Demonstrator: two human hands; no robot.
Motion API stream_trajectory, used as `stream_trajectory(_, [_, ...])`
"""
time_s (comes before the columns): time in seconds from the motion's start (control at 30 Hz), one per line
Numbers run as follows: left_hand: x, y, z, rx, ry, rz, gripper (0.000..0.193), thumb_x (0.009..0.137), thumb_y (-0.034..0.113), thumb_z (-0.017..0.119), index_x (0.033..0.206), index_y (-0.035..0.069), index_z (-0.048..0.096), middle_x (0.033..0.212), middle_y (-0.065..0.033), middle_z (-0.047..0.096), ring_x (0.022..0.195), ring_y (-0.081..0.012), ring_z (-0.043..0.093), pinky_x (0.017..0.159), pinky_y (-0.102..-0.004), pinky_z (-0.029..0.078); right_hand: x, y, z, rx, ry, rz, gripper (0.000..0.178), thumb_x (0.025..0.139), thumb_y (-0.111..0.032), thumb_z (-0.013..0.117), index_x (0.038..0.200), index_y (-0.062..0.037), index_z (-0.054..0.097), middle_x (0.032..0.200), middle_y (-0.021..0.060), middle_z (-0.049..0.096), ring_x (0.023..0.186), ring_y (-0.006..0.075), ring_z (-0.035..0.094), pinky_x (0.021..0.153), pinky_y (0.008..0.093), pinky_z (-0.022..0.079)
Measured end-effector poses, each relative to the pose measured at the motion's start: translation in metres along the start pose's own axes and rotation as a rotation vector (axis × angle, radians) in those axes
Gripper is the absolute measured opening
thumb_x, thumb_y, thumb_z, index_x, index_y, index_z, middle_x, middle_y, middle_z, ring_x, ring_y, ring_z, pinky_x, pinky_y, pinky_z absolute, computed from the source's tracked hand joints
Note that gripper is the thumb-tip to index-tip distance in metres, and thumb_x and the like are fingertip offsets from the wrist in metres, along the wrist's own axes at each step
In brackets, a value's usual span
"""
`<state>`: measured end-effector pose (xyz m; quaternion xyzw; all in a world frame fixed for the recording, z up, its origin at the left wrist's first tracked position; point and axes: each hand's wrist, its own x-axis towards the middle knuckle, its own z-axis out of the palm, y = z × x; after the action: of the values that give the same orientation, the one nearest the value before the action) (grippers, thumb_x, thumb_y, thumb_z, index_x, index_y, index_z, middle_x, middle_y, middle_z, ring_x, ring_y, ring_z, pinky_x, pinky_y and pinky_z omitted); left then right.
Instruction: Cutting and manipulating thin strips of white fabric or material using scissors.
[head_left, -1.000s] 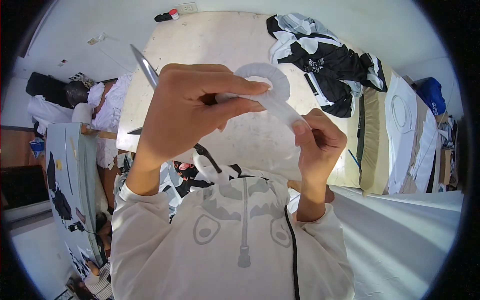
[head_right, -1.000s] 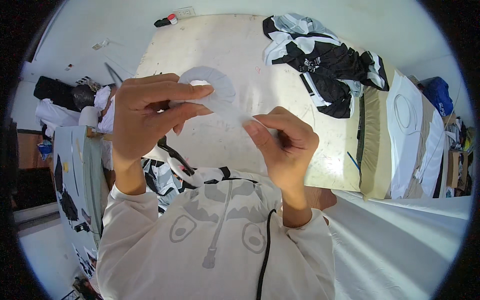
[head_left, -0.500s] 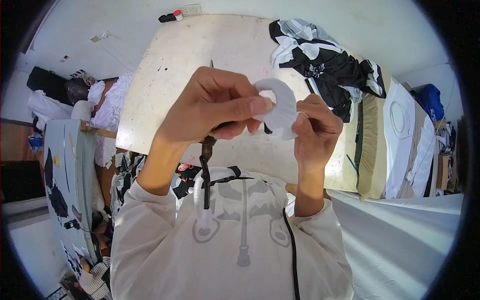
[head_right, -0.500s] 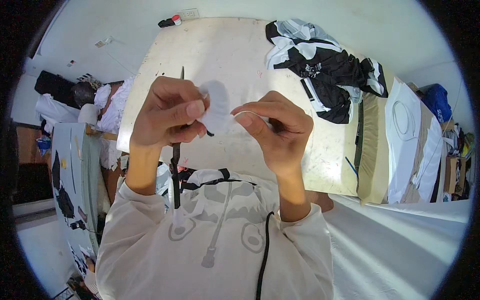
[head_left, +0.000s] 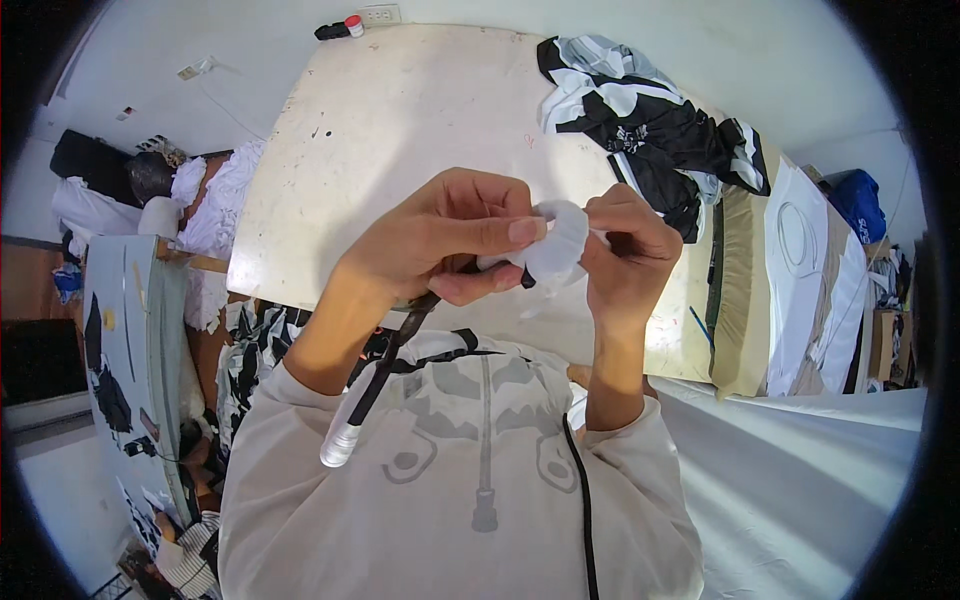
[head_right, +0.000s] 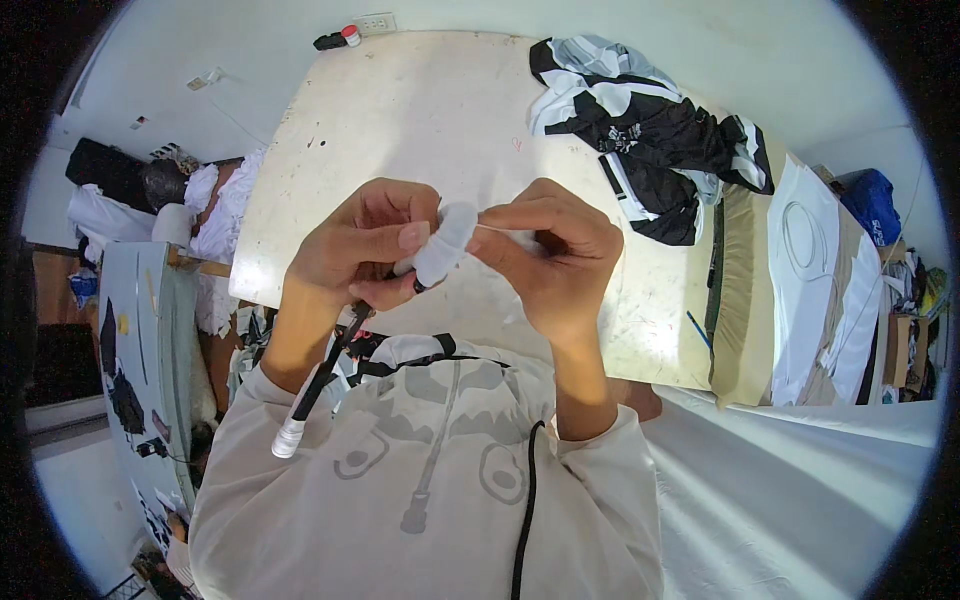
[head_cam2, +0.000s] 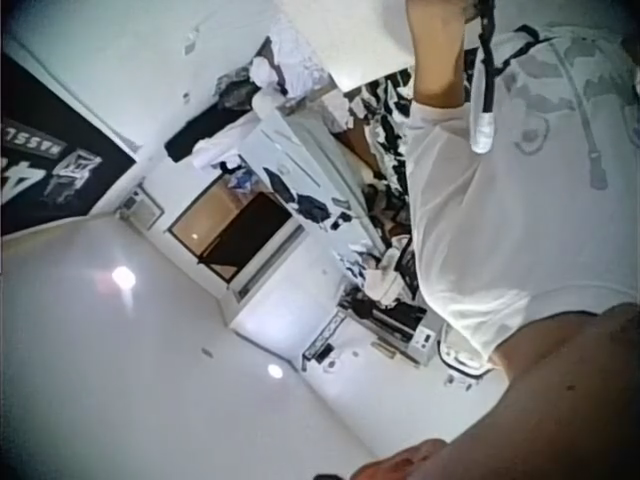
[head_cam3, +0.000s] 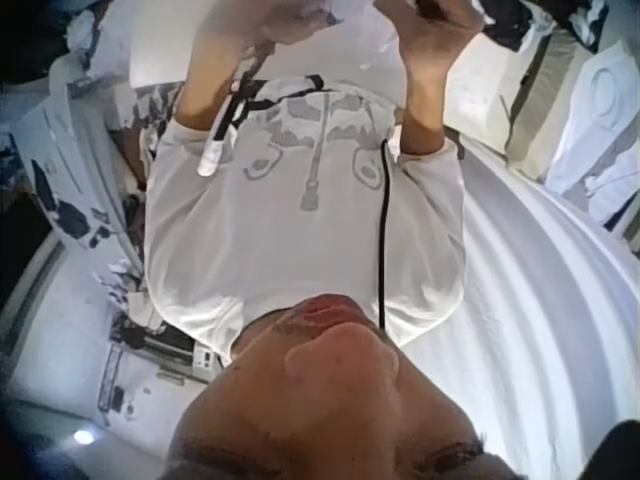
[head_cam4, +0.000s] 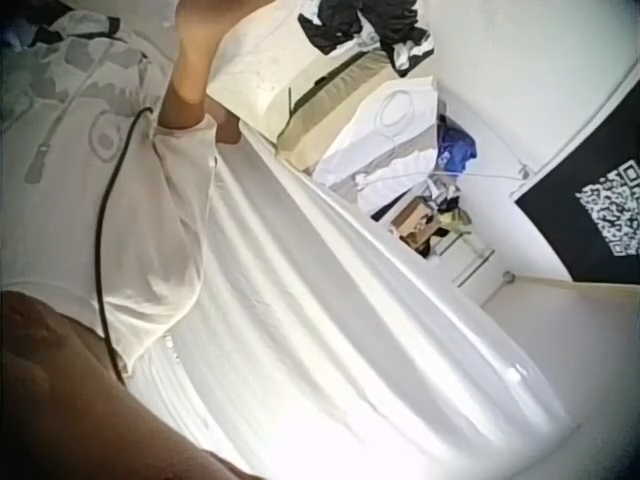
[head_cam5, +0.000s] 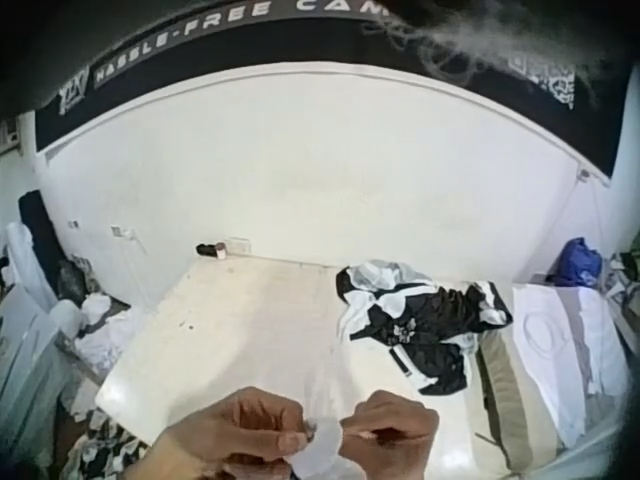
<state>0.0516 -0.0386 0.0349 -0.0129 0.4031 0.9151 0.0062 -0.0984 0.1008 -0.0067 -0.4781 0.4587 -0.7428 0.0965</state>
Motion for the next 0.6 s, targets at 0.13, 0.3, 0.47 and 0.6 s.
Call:
stream_trajectory(0.13, [-0.002,0.002,0.007,0.163,0.095,-0.077,0.026,0.097,0.020,0.068,0.086,-0.003,0.067,0.066,-0.0094,0.063,0.038,-0.0067,0.044,0.035,-0.0212,0.027,-0.007,-0.002,-0.004,-0.116,0.002,0.019,0.016,0.070,0.011,0.076,0.079,0.0011,0.066,0.071,0.0021,0.054,0.064,0.0091,0.045,0.056,0.0230,0.030])
stream_trajectory(0.3, [-0.001,-0.002,0.004,0.237,0.081,-0.114,0.027,0.094,0.021,0.071,0.089,-0.005,0.070,0.066,-0.0089,0.063,0.044,-0.0090,0.051,0.039,-0.0227,0.035,-0.021,0.002,-0.003,-0.308,0.100,-0.150,0.020,0.066,0.011,0.078,0.076,0.0002,0.064,0.073,0.0027,0.053,0.066,0.0107,0.048,0.057,0.0238,0.034])
stream_trajectory(0.47, [-0.003,-0.008,-0.010,0.109,-0.038,-0.210,0.023,0.092,0.019,0.074,0.087,-0.004,0.071,0.068,-0.0075,0.064,0.051,-0.0122,0.059,0.042,-0.0237,0.040,-0.021,-0.007,-0.001,-0.505,-0.089,-0.340,0.022,0.065,-0.001,0.080,0.084,0.0023,0.069,0.083,0.0075,0.056,0.070,0.0156,0.054,0.056,0.0241,0.040])
stream_trajectory(0.6, [-0.001,-0.021,-0.005,0.093,0.049,-0.185,0.020,0.088,0.015,0.077,0.091,-0.003,0.069,0.082,-0.0077,0.067,0.070,-0.0142,0.067,0.048,-0.0224,0.044,-0.023,-0.007,-0.004,-0.459,-0.148,-0.384,0.022,0.067,-0.010,0.077,0.086,0.0019,0.072,0.087,0.0109,0.059,0.071,0.0185,0.057,0.056,0.0253,0.042])
